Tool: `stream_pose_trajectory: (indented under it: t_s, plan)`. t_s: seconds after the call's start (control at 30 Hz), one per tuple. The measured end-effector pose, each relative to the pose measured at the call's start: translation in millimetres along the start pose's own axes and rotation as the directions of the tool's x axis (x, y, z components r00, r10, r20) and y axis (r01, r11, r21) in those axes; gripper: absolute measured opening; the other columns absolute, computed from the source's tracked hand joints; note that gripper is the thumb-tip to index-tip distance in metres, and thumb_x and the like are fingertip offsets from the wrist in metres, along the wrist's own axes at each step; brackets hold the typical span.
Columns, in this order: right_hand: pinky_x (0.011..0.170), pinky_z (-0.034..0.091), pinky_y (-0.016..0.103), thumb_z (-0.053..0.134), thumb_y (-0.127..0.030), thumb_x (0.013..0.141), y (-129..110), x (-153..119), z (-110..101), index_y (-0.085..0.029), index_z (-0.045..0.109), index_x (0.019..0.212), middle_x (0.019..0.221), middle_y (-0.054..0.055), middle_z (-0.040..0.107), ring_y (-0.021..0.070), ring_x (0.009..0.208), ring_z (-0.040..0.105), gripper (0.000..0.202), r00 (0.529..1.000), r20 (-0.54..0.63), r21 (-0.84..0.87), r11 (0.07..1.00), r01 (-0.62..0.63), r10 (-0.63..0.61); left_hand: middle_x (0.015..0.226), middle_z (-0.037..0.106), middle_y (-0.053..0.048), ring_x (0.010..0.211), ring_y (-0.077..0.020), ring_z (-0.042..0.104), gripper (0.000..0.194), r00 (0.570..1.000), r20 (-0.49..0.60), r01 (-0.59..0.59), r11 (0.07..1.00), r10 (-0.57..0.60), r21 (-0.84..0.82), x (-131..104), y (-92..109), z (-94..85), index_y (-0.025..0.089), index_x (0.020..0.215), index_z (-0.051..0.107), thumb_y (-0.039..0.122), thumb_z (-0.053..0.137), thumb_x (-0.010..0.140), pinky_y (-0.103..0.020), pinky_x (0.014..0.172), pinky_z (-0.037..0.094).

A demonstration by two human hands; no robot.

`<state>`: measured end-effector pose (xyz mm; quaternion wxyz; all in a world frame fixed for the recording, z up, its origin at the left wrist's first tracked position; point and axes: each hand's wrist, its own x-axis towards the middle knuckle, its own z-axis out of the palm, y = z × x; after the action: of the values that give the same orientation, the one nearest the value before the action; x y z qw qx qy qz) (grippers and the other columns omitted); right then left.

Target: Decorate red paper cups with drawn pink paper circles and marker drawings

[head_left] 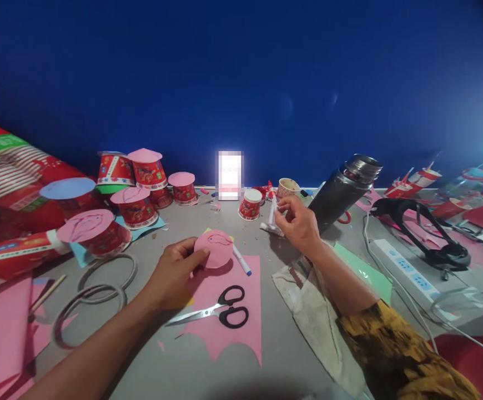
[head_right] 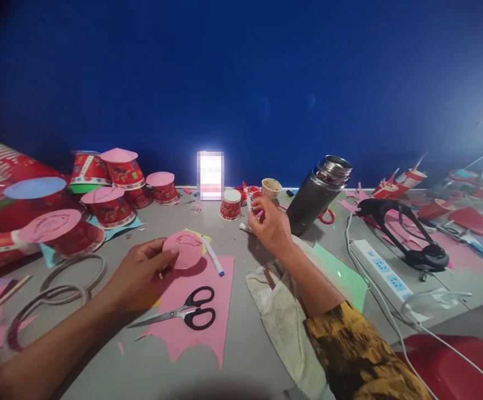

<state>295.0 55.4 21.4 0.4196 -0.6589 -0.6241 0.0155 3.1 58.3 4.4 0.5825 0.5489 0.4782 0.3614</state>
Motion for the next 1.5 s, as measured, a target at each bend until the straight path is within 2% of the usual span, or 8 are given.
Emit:
stream_pose_trajectory:
  t_s: [0.13,0.37,0.47,0.73,0.87,1.03,1.2,1.5]
  plan:
    - [0.053,0.041,0.023,0.066,-0.034,0.084,-1,-9,12,-0.02,0.072,0.098,0.081,0.0,0.07,0.01,0.056,0.053,0.02,0.98,0.197,0.472,0.877,-0.09,-0.006,0.057,0.053,0.004,0.055,-0.0107,0.044,0.027,0.997,-0.076,-0.011,0.999,0.014,0.041,3,2,-5.1,0.018,0.065,0.061,0.042,0.074,0.068,-0.022,0.051,0.034]
    - [0.055,0.044,0.021,0.069,-0.024,0.075,-9,-18,15,-0.02,0.075,0.114,0.086,0.0,0.07,0.0101,0.065,0.058,0.04,0.848,0.527,0.658,0.656,-0.37,-0.051,0.065,0.061,0.003,0.057,-0.012,0.051,0.028,0.997,0.03,0.07,0.997,-0.069,-0.027,2,4,-5.0,0.018,0.079,0.065,0.037,0.078,0.063,-0.023,0.054,0.037]
    - [0.063,0.05,0.023,0.077,-0.022,0.07,-18,-24,17,-0.019,0.073,0.114,0.088,0.0,0.07,0.0114,0.072,0.062,0.044,0.865,0.493,0.658,0.69,-0.303,-0.09,0.073,0.067,-0.001,0.062,-0.0149,0.057,0.029,0.992,0.107,0.065,0.996,-0.072,0.064,-1,7,-4.7,0.017,0.084,0.068,0.037,0.077,0.065,-0.025,0.057,0.041]
    - [0.049,0.043,0.022,0.068,-0.052,0.093,-32,-25,21,-0.017,0.075,0.107,0.074,-0.001,0.068,0.0074,0.05,0.055,0.039,0.929,0.369,0.634,0.74,-0.224,-0.035,0.081,0.074,-0.002,0.073,-0.0218,0.064,0.021,0.95,0.313,-0.107,0.913,-0.024,0.395,-2,16,-16.9,0.02,0.086,0.077,0.031,0.07,0.07,-0.028,0.062,0.046]
    - [0.044,0.039,0.02,0.069,-0.058,0.09,-42,-8,23,-0.016,0.072,0.1,0.077,0.001,0.07,0.0065,0.049,0.055,0.043,0.893,0.45,0.661,0.669,-0.341,0.011,0.077,0.071,0.0,0.068,-0.0195,0.06,0.026,0.969,0.243,-0.171,0.85,0.053,0.498,7,21,-25.1,0.021,0.089,0.078,0.036,0.07,0.07,-0.028,0.06,0.042]
    - [0.043,0.036,0.019,0.071,-0.053,0.089,-60,6,43,-0.017,0.065,0.08,0.059,-0.004,0.061,0.0058,0.045,0.048,0.038,0.909,0.417,0.665,0.682,-0.304,-0.002,0.077,0.063,0.001,0.069,-0.0183,0.056,0.044,0.98,0.123,-0.198,0.784,0.155,0.588,19,13,-29.9,0.019,0.111,0.073,0.037,0.069,0.071,-0.03,0.064,0.044]
    - [0.042,0.038,0.021,0.069,-0.062,0.086,-64,1,64,-0.017,0.067,0.087,0.07,0.001,0.071,0.0078,0.047,0.053,0.046,0.879,0.477,0.675,0.645,-0.358,-0.011,0.108,0.065,-0.007,0.093,-0.0224,0.064,0.032,0.909,0.02,-0.298,0.616,0.417,0.729,14,5,-33.7,0.02,0.11,0.07,0.039,0.062,0.086,-0.038,0.089,0.051]
    - [0.052,0.044,0.023,0.06,-0.059,0.096,-43,-22,71,-0.02,0.062,0.078,0.062,-0.002,0.06,0.0118,0.055,0.054,0.043,0.932,0.362,0.586,0.785,-0.2,-0.033,0.103,0.064,-0.007,0.099,-0.0264,0.063,0.027,0.939,0.186,-0.316,0.509,0.29,0.801,-4,-2,-18.9,0.021,0.1,0.071,0.044,0.062,0.09,-0.041,0.089,0.05]
